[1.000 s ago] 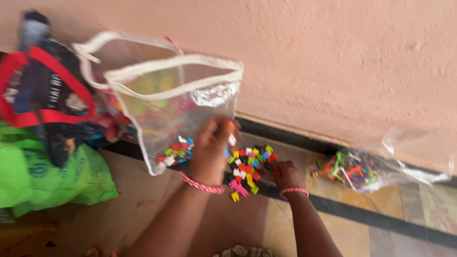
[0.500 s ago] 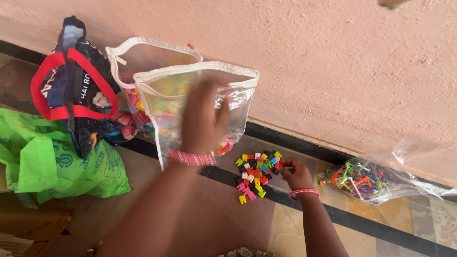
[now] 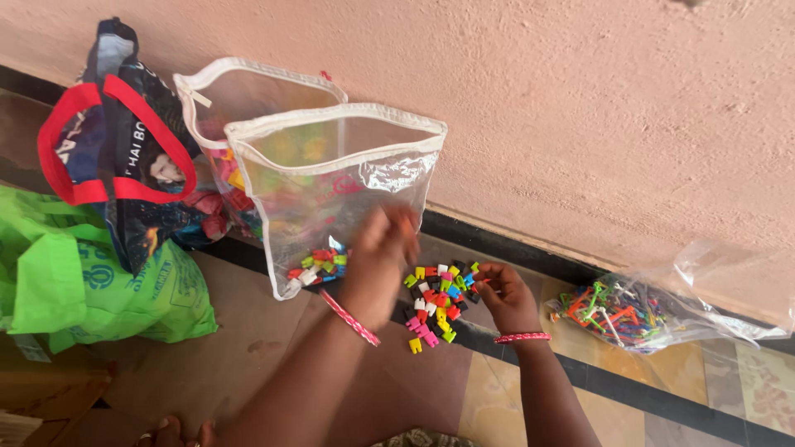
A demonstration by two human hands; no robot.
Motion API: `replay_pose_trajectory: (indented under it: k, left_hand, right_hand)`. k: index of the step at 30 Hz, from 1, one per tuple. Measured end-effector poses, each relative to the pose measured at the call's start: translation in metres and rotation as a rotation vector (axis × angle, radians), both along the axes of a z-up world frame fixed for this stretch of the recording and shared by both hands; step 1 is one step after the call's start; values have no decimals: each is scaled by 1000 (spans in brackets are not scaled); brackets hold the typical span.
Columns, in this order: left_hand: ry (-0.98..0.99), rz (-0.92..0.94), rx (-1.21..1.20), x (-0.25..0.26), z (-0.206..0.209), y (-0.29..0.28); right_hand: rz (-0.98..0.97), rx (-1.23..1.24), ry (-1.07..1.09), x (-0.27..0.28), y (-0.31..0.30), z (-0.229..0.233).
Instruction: The person sits on the floor and sorts a pile of small, colorful plastic pieces by hand. They pick up handfuls of pieces and transfer them into a clear plastic bag placed nearby.
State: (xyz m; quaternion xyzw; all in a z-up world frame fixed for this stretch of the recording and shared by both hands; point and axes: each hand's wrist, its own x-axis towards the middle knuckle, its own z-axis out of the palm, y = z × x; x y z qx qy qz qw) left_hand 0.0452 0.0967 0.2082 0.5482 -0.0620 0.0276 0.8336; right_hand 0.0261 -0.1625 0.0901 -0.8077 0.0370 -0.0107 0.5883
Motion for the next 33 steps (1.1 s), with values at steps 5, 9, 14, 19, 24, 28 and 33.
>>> replay_pose_trajectory:
  k: [5,9,14,19,24,28,33]
  left_hand:
    - [-625,378,771,77,119,66]
    - [-805,540,1145,78,141,81]
    - [-682,510,974,10,57,49]
    - [-187,-210,1432,-47,-57,9]
    - [160,-458,1722,-71,-141,-6]
    - [-26,-194,1705,-70,-192,-26]
    - [-126,-163,1653,-62,-198,-36]
  right_hand:
    - [71,-116,34,-2,8,-10]
    - [39,-265,75,-2,3,-15]
    - [170,-269,114,3,-15,-43]
    - [583,-162,304,-13,-7,-59]
    - [721,-278,619,-23,16,-48]
    - [568,-301,447,-12,2,-58]
    - [94,-570,270,-6,-17,-66]
